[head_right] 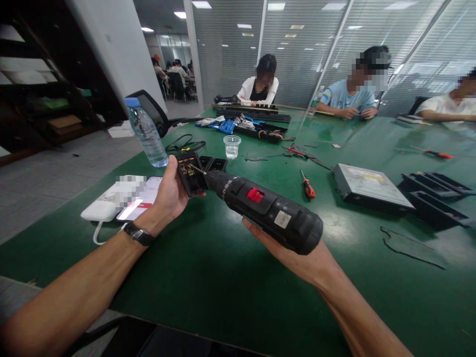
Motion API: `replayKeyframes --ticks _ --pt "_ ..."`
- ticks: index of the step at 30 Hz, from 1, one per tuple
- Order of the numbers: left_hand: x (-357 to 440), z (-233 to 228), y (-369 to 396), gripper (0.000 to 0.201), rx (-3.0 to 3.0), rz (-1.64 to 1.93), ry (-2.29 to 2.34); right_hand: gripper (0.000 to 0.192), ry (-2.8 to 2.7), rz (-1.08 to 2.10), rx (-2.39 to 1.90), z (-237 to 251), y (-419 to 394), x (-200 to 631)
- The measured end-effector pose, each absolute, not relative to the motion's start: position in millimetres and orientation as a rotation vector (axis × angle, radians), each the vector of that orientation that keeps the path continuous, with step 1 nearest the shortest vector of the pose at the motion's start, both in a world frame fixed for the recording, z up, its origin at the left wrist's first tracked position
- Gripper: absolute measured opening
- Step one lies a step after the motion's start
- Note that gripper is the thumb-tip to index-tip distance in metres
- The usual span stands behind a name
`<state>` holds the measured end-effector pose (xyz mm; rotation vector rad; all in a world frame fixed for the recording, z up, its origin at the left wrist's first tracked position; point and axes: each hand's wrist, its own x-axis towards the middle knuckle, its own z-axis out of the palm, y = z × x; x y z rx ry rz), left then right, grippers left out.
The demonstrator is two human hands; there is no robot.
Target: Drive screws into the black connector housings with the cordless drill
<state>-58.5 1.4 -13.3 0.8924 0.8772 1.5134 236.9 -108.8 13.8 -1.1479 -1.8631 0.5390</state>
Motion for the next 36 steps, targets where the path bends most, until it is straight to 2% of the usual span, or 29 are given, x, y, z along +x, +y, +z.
replayKeyframes --ticks 4,11,17,21,36 --pt "-59 -13 1 0.079 0.905 1.488 0.864 0.016 -1.919 0.601 -1.112 6 -108 238" --pt "-63 -15 5 0.085 0.936 1.5 0.87 0.026 -1.888 0.46 -1.172 -10 -107 244" --pt "-62 -14 6 0.089 0.966 1.51 0.873 0.017 -1.944 0.447 -1.1 -1 -106 238" --pt "-60 -12 3 0.093 0.99 1.518 0.885 0.013 -1.936 0.549 -1.053 8 -106 231" --pt "-61 -18 2 0.095 1.044 1.455 1.001 0.018 -1.844 0.675 -1.064 19 -107 223"
